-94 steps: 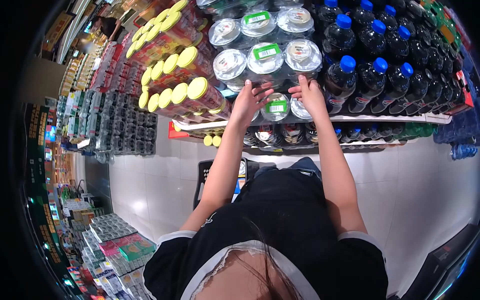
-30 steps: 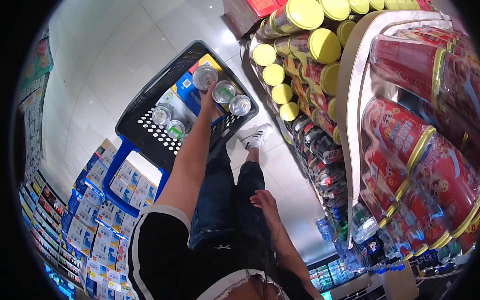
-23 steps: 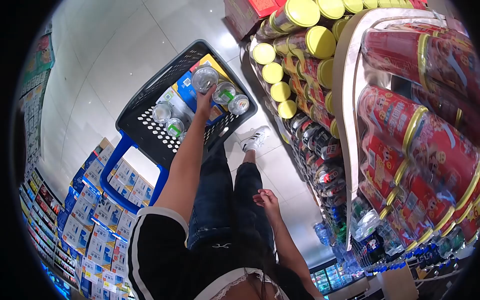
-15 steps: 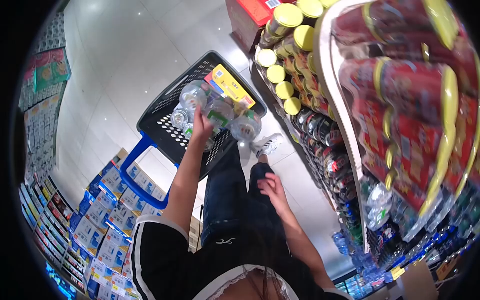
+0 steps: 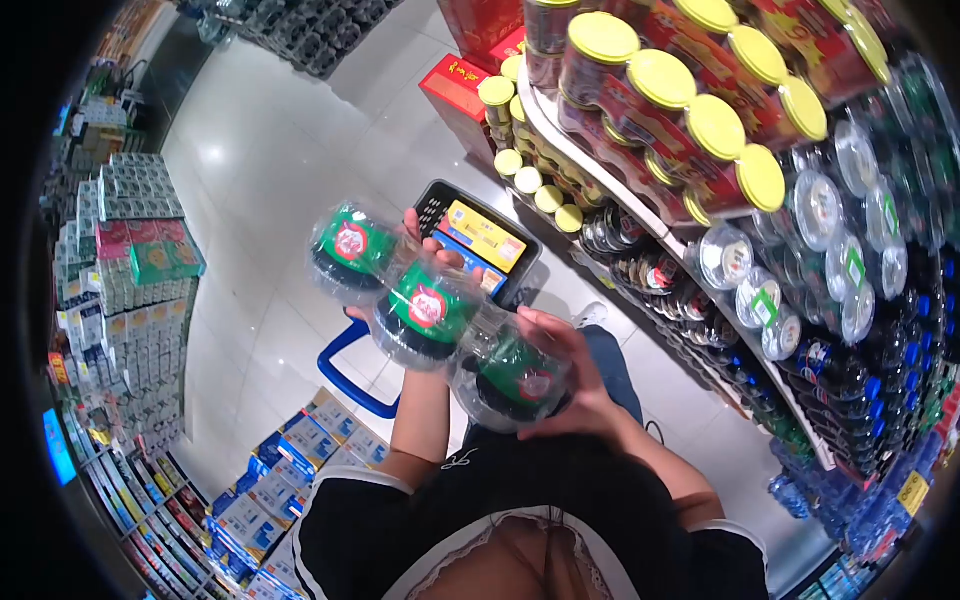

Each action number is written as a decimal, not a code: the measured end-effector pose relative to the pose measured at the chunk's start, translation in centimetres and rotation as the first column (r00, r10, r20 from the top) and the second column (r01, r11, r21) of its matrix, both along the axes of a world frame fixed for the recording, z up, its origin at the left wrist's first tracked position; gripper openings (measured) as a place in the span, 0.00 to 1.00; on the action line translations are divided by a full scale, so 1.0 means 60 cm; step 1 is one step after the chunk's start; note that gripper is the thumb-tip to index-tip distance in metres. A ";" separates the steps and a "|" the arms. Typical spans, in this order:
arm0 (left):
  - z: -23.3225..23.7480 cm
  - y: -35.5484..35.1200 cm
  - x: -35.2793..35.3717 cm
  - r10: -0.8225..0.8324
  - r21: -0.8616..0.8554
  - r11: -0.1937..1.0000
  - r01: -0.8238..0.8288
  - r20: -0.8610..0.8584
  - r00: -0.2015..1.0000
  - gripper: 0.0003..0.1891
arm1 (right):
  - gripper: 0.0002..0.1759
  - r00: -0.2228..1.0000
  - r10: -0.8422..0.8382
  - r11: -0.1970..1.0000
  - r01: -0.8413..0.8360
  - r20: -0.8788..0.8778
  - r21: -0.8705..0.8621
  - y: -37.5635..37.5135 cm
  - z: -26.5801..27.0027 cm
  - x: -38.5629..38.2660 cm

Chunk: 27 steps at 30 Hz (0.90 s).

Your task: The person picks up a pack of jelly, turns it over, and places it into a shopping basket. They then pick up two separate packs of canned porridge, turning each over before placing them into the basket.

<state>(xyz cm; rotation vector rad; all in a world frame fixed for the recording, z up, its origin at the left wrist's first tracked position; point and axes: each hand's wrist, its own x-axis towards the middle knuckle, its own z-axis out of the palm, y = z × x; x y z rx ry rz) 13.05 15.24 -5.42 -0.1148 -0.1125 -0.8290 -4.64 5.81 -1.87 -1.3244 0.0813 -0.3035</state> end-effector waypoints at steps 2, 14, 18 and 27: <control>0.025 -0.005 -0.011 -0.056 -0.069 0.995 0.067 0.151 0.987 0.63 | 0.60 0.996 -0.002 0.988 0.014 0.084 -0.153 -0.006 0.025 -0.025; 0.171 -0.103 -0.087 -0.244 -0.058 0.954 0.294 0.424 0.872 0.51 | 0.58 0.844 -0.258 0.899 0.388 0.470 -0.203 -0.030 0.059 -0.117; 0.183 -0.109 -0.108 -0.281 0.204 0.958 0.202 0.520 0.807 0.59 | 0.57 0.826 -0.488 0.863 0.410 0.280 0.296 -0.037 0.072 -0.158; 0.194 -0.126 -0.141 -0.411 0.514 0.854 -0.081 0.762 0.500 0.61 | 0.42 0.824 -0.565 0.520 0.309 0.050 0.796 -0.104 0.081 -0.231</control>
